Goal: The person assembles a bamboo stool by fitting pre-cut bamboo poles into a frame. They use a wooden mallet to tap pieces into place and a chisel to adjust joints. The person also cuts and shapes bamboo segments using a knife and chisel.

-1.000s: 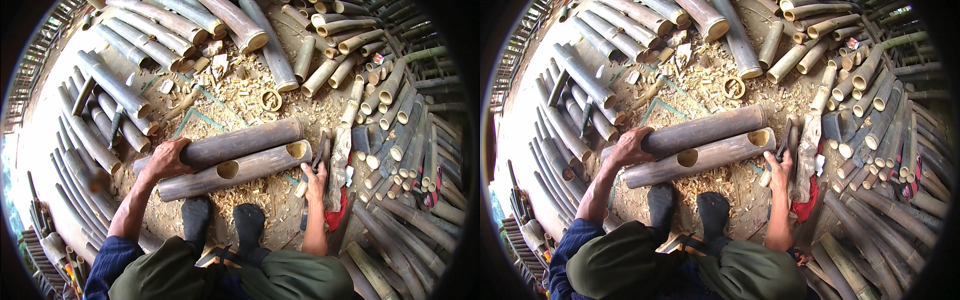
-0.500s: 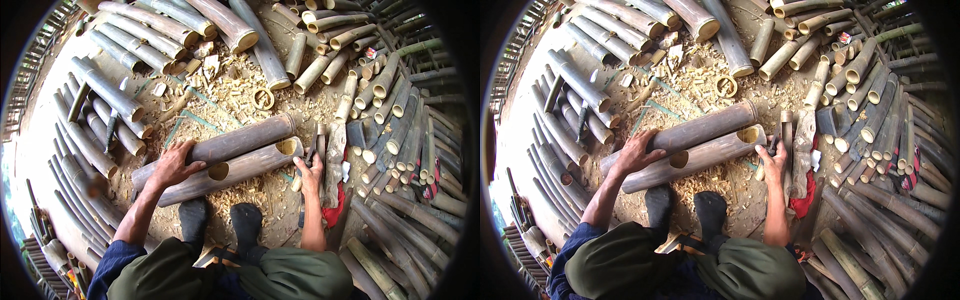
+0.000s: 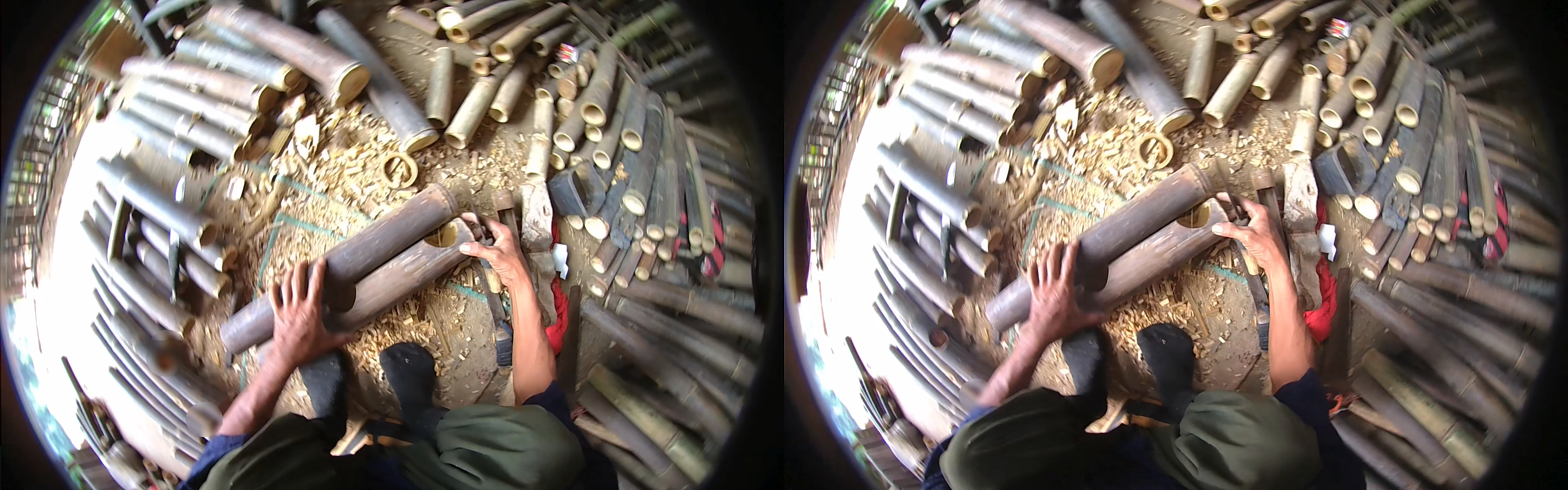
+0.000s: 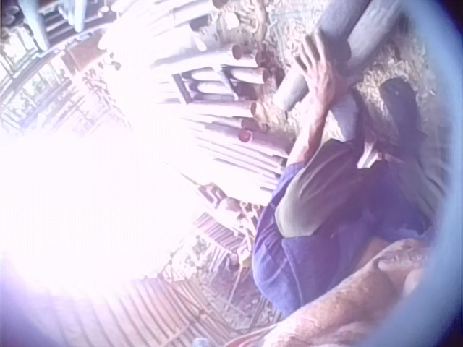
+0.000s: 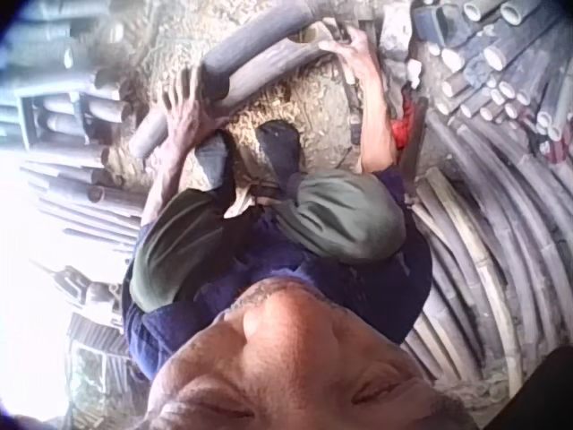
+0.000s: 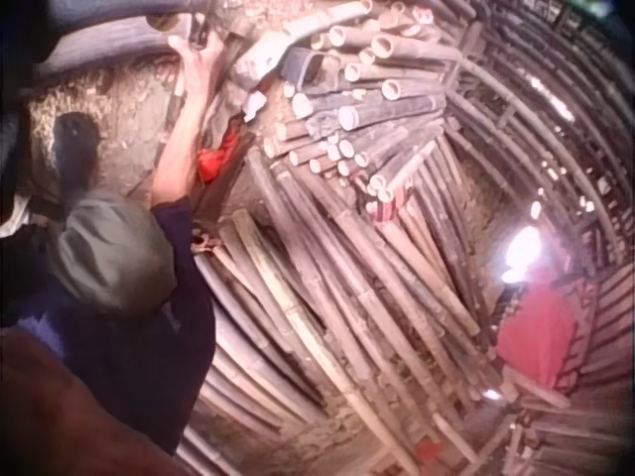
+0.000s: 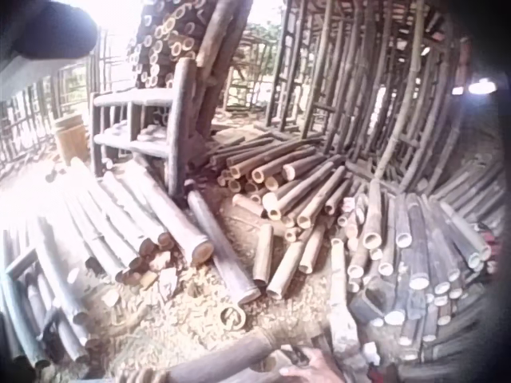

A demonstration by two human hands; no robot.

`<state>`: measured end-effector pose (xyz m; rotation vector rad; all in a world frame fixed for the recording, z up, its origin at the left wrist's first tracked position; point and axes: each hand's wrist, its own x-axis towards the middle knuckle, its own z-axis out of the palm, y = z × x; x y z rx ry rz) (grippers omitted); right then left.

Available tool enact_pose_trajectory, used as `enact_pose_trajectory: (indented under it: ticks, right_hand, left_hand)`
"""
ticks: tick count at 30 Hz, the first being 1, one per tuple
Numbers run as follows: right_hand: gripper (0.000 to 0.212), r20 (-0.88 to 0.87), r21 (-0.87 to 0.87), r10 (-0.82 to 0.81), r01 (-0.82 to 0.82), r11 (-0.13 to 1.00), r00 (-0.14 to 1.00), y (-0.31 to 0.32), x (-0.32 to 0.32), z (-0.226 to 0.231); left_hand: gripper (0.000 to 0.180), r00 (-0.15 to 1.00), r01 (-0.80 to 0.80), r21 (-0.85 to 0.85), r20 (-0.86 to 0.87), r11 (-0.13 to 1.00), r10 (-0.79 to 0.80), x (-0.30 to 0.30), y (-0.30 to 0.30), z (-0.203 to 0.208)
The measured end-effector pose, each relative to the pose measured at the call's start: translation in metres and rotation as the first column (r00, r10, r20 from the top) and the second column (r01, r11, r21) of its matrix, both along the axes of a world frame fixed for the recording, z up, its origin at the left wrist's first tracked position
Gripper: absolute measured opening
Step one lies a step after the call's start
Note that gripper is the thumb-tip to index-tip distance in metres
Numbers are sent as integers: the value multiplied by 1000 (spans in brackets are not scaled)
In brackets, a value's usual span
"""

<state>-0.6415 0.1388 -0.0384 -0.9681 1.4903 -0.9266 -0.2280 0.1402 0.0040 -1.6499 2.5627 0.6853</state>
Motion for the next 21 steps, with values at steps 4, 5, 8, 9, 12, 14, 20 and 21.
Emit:
enact_pose_trajectory:
  ticks: [4, 5, 8, 9, 12, 14, 20, 21]
  right_hand:
    - [72, 58, 84, 91, -95, 992, 994, -11, -17, 1]
    - [72, 33, 74, 111, -113, 991, 993, -11, -23, -2]
    - [74, 56, 74, 150, -154, 985, 987, -15, -18, -1]
    - [74, 69, 68, 138, -142, 988, 988, -12, -17, -3]
    - [72, 64, 47, 113, -116, 992, 992, -6, -21, -21]
    - [72, 94, 49, 142, -147, 988, 985, -11, -18, -21]
    - [71, -33, 67, 85, -83, 994, 996, 5, -36, -56]
    - [72, -3, 45, 94, -94, 995, 996, 2, -33, -53]
  left_hand:
    - [150, 998, -54, -2, 44, 999, 54, -16, 14, -4]
    - [150, 997, -54, 23, 53, 998, 53, -19, 12, -3]
    - [150, 998, -45, 34, 51, 998, 43, -18, 12, -1]
    - [150, 998, -50, 44, 39, 998, 48, -19, 12, -2]
    - [150, 995, -84, 20, 63, 996, 82, -27, 14, -3]
    - [150, 994, -92, -8, 61, 996, 92, -37, 14, -4]
    - [149, 997, -53, 1, 62, 999, 53, -95, -2, -3]
    - [150, 997, -49, -14, 67, 999, 50, -94, -3, -6]
